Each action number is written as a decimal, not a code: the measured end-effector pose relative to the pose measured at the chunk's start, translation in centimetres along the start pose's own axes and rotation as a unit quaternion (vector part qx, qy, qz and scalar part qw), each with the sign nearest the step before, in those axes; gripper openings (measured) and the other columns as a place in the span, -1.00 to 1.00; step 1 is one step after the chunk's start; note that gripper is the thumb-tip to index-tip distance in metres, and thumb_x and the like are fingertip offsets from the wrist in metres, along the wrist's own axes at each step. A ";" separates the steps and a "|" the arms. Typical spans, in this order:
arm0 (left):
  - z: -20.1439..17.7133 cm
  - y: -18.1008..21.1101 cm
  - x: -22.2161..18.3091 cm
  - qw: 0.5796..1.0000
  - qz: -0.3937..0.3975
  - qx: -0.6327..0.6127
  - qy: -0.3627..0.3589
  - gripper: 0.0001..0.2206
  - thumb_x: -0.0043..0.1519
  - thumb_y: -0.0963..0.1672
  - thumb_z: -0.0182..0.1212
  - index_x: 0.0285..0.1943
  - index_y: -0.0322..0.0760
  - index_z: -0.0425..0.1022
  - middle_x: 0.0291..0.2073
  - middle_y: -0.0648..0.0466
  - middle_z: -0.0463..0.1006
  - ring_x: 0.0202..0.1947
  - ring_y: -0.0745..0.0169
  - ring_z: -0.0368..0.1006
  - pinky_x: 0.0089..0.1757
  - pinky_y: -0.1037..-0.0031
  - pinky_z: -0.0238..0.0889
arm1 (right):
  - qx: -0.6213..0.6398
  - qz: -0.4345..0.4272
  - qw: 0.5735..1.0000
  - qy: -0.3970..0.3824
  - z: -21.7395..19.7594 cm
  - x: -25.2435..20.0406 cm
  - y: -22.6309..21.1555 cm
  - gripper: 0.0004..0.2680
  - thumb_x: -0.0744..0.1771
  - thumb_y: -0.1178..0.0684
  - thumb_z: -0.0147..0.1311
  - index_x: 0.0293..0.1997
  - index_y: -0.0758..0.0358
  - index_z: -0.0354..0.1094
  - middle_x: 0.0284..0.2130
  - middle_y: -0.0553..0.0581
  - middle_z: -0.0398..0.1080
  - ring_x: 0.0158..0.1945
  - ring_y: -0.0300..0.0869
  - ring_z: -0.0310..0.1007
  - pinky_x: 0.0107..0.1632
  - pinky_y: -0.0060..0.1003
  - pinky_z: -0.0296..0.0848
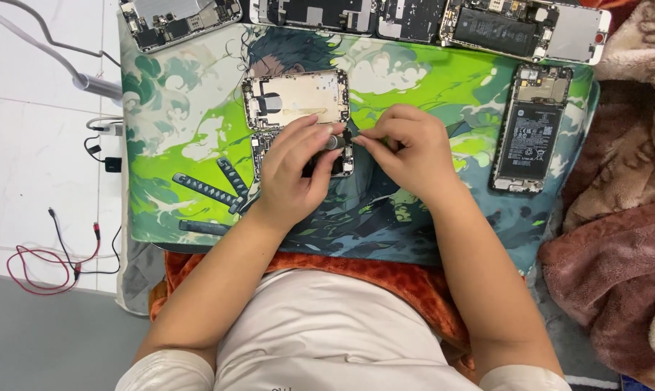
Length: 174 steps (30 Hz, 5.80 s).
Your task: Disassembling and assembling internal components of a mobile phone using a precision screwdriver and manual manipulation.
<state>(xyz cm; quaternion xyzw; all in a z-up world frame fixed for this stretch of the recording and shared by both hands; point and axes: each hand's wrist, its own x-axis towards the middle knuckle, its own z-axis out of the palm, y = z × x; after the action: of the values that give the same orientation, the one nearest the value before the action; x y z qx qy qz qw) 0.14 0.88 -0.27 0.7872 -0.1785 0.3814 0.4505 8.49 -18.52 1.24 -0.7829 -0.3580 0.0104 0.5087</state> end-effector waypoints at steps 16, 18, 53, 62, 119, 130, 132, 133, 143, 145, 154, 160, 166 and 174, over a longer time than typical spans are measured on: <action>0.8 0.4 -0.8 0.990 -0.107 -0.088 0.026 -0.61 0.27 -0.34 0.28 0.26 -0.50 0.30 -0.02 -0.20 0.64 -0.07 -0.16 0.65 -0.14 0.25 0.58 | -0.002 -0.019 1.000 -0.012 0.5 -0.1 -0.4 -0.94 0.28 0.35 0.35 -0.31 0.37 0.59 -0.49 0.13 0.47 -0.60 -0.14 0.33 -0.51 -0.30 0.31; 0.7 0.5 -0.8 0.986 -0.128 -0.100 0.041 -0.61 0.28 -0.32 0.28 0.26 -0.47 0.28 0.00 -0.19 0.64 -0.06 -0.10 0.65 -0.13 0.28 0.59 | 0.002 -0.018 1.000 -0.006 0.8 -0.1 -0.3 -0.94 0.29 0.34 0.33 -0.29 0.34 0.60 -0.47 0.08 0.48 -0.58 -0.18 0.33 -0.51 -0.33 0.31; 1.3 0.5 -1.5 0.925 -0.225 -0.262 0.159 -0.58 0.30 -0.30 0.25 0.26 -0.36 0.15 -0.01 -0.15 0.63 -0.07 0.07 0.66 0.12 0.22 0.48 | 0.113 0.051 0.992 0.039 2.2 -1.5 2.0 -0.92 0.29 0.35 0.36 -0.23 0.37 0.58 -0.46 0.18 0.47 -0.59 -0.31 0.10 -0.50 -0.40 0.10; 1.3 0.5 -1.6 0.944 -0.195 -0.216 0.156 -0.59 0.25 -0.32 0.30 0.24 -0.42 0.23 -0.05 -0.15 0.65 -0.13 0.05 0.67 0.12 0.20 0.48 | 0.067 0.042 0.997 0.008 2.1 -1.0 1.0 -0.91 0.27 0.36 0.38 -0.26 0.39 0.59 -0.46 0.19 0.49 -0.57 -0.17 0.25 -0.47 -0.32 0.23; -10.2 -2.2 -2.2 0.904 -0.343 -0.126 0.221 -0.52 0.44 -0.37 0.10 0.46 -0.20 0.06 -0.16 -0.11 0.44 -0.14 0.19 0.50 -0.05 0.46 0.45 | -0.090 -0.114 0.989 0.017 4.7 6.2 -1.5 -0.90 0.26 0.30 0.45 -0.35 0.30 0.58 -0.37 0.08 0.33 -0.32 -0.05 0.31 -0.19 -0.22 0.32; -10.2 -1.7 -1.8 0.895 -0.367 -0.149 0.207 -0.50 0.41 -0.40 0.10 0.44 -0.28 0.05 -0.10 -0.07 0.42 -0.05 0.23 0.49 -0.03 0.57 0.41 | -0.140 -0.099 0.985 -0.007 6.1 6.6 -0.3 -0.90 0.24 0.17 0.51 -0.32 0.22 0.63 -0.32 0.02 0.23 -0.20 -0.11 0.18 0.01 -0.18 0.16; -10.3 -1.9 -2.1 0.888 -0.381 -0.144 0.216 -0.50 0.40 -0.37 0.14 0.45 -0.27 0.07 -0.14 -0.01 0.35 -0.15 0.35 0.38 -0.08 0.64 0.32 | -0.136 -0.105 0.985 -0.009 6.0 6.6 -0.4 -0.88 0.22 0.16 0.52 -0.31 0.21 0.63 -0.32 0.01 0.24 -0.21 -0.11 0.18 0.01 -0.18 0.17; -10.2 -1.8 -2.0 0.888 -0.380 -0.144 0.216 -0.50 0.40 -0.37 0.14 0.45 -0.27 0.07 -0.14 -0.01 0.35 -0.15 0.35 0.38 -0.08 0.64 0.32 | -0.136 -0.105 0.985 -0.008 6.0 6.5 -0.5 -0.88 0.22 0.16 0.52 -0.31 0.21 0.63 -0.32 0.01 0.24 -0.21 -0.11 0.18 0.01 -0.18 0.17; -10.1 -1.7 -1.8 0.894 -0.374 -0.134 0.210 -0.52 0.40 -0.38 0.12 0.44 -0.28 0.07 -0.14 -0.02 0.38 -0.11 0.30 0.45 -0.07 0.62 0.37 | -0.108 -0.104 0.989 -0.002 5.9 6.6 -0.5 -0.92 0.25 0.20 0.46 -0.33 0.24 0.61 -0.34 0.01 0.25 -0.23 -0.11 0.17 -0.01 -0.20 0.17; -10.1 -1.7 -1.8 0.893 -0.373 -0.134 0.211 -0.52 0.40 -0.38 0.12 0.44 -0.29 0.07 -0.13 -0.04 0.40 -0.12 0.30 0.44 -0.06 0.61 0.38 | -0.109 -0.105 0.988 -0.003 5.8 6.4 -0.2 -0.93 0.26 0.22 0.44 -0.32 0.25 0.62 -0.33 0.02 0.25 -0.23 -0.11 0.18 -0.02 -0.20 0.17; -8.0 -1.3 2.6 0.925 -0.318 -0.139 0.153 -0.50 0.45 -0.39 0.04 0.49 -0.20 0.02 -0.06 -0.04 0.42 0.16 0.08 0.52 0.16 0.39 0.48 | 0.073 0.005 0.990 0.117 3.5 5.1 1.7 -0.91 0.44 0.28 0.06 -0.19 0.45 0.48 -0.29 0.10 0.25 -0.35 -0.25 0.08 -0.29 -0.38 0.07; -4.1 -2.9 7.4 0.960 -0.238 -0.145 0.012 -0.45 0.41 -0.37 0.19 0.46 -0.01 0.14 -0.01 0.05 0.63 -0.23 0.42 0.51 -0.14 0.64 0.40 | 0.102 0.004 0.991 0.090 3.6 5.1 1.1 -0.97 0.36 0.36 0.17 -0.18 0.46 0.46 -0.29 0.08 0.28 -0.36 -0.29 0.17 -0.28 -0.46 0.20; -2.4 -3.6 6.7 0.961 -0.220 -0.162 -0.041 -0.47 0.32 -0.36 0.23 0.42 -0.15 0.20 -0.09 0.05 0.60 -0.09 0.35 0.61 -0.04 0.55 0.54 | 0.023 0.007 0.998 0.053 3.7 5.3 0.5 -0.90 0.25 0.35 0.33 -0.25 0.45 0.51 -0.35 0.10 0.33 -0.37 -0.22 0.24 -0.33 -0.39 0.23; -2.2 -5.9 6.9 0.956 -0.210 -0.200 0.051 -0.74 0.35 -0.27 0.24 0.22 -0.28 0.51 -0.03 -0.03 0.69 -0.07 0.29 0.67 0.01 0.49 0.52 | 0.064 -0.026 0.994 0.080 3.6 5.4 3.0 -0.94 0.31 0.32 0.32 -0.23 0.38 0.55 -0.38 0.22 0.45 -0.44 -0.14 0.39 -0.33 -0.29 0.33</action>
<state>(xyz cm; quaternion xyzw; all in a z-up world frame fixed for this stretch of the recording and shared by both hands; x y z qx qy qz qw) 7.27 6.32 2.28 0.6799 -0.0586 0.2746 0.6774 12.79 -13.22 -1.04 -0.7371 -0.3351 -0.0432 0.5853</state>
